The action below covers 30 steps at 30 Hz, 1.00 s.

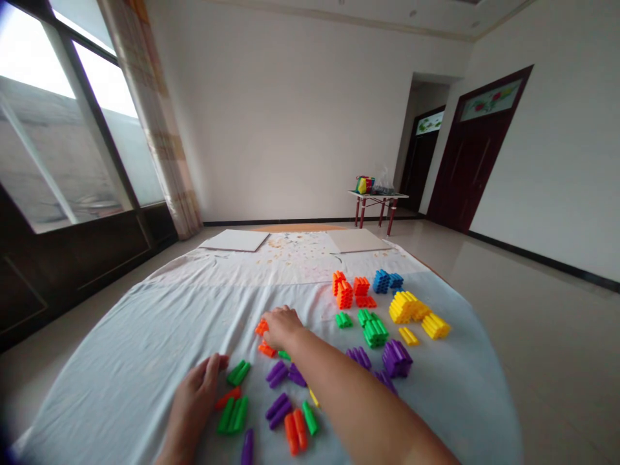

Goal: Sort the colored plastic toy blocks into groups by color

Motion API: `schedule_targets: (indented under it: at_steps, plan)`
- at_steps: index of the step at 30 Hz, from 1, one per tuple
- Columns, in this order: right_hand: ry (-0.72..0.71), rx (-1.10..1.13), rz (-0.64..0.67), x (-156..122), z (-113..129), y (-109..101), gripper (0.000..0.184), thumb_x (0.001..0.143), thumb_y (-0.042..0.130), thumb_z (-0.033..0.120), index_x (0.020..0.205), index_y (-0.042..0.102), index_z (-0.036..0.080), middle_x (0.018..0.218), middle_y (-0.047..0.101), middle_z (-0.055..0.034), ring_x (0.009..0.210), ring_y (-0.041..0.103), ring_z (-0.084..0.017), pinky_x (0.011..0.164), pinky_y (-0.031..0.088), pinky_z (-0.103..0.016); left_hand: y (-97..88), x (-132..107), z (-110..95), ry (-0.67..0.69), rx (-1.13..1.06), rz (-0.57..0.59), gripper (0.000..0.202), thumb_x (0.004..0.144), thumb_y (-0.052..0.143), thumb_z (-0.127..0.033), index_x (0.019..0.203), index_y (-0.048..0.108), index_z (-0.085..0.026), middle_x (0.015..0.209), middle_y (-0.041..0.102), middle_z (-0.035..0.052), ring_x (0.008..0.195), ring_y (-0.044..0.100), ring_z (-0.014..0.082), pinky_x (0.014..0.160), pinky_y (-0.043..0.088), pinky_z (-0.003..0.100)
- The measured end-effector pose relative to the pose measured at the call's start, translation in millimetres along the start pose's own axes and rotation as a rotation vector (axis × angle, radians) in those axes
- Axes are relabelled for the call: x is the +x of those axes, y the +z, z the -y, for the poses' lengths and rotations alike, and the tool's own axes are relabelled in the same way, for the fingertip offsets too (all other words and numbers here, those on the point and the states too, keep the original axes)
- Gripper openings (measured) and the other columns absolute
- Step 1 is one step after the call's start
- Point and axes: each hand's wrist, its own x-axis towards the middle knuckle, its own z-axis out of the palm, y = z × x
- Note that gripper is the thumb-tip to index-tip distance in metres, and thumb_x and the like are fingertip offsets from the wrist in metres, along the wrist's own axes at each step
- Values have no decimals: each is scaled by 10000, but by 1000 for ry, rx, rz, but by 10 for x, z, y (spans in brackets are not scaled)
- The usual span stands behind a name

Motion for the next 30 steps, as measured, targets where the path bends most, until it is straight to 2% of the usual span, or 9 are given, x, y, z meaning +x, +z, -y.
schedule_targets:
  at_steps: [4, 8, 15, 18, 21, 25, 30]
  plan:
    - [72, -10, 1, 75, 113, 150, 376, 751, 541, 295, 1119, 591, 231, 1122, 632, -89, 1076, 538, -264, 858, 417, -388, -15, -8, -29, 27, 23, 11, 518, 794, 328, -573, 759, 691, -205, 811, 712, 70, 840, 639, 241, 791, 464, 343]
    - [66, -16, 20, 58, 142, 222, 348, 740, 564, 329, 1079, 614, 268, 1099, 637, -66, 1080, 529, -263, 871, 406, -393, -23, -19, -65, 26, 34, 19, 494, 794, 319, -551, 740, 683, -221, 790, 710, 60, 839, 642, 239, 767, 469, 342]
    - [-8, -32, 96, -93, 137, 203, 521, 637, 648, 341, 1147, 591, 253, 1126, 609, -103, 1075, 525, -304, 899, 388, -450, -38, -35, -120, 24, 42, 19, 473, 788, 326, -533, 726, 678, -223, 791, 707, 61, 845, 632, 246, 793, 442, 362]
    - [-27, -64, 132, -175, 153, 175, 463, 618, 662, 354, 1068, 636, 250, 1083, 619, -107, 1068, 522, -325, 903, 378, -478, -48, -42, -141, 23, 45, 19, 472, 788, 328, -530, 723, 677, -219, 784, 706, 64, 832, 634, 243, 780, 445, 355]
    - [-26, -46, 38, -260, 143, 121, 460, 642, 637, 371, 1082, 625, 239, 1059, 614, -108, 1044, 537, -306, 899, 385, -450, -50, -44, -156, 19, 50, 25, 474, 789, 325, -525, 719, 679, -218, 788, 707, 66, 836, 636, 243, 774, 450, 352]
    - [72, 12, -133, -401, 70, 20, 503, 707, 565, 356, 1181, 554, 187, 1065, 594, -123, 1007, 568, -251, 870, 418, -356, -38, -37, -147, 10, 41, 38, 498, 790, 317, -538, 735, 685, -207, 809, 710, 73, 855, 636, 249, 782, 457, 356]
    - [199, -34, -83, -623, 8, -68, 408, 748, 514, 361, 1093, 600, 162, 1062, 603, -147, 952, 609, -263, 786, 458, -345, -16, -22, -100, 23, 43, 17, 513, 791, 318, -551, 751, 692, -202, 822, 714, 67, 852, 636, 243, 782, 463, 351]
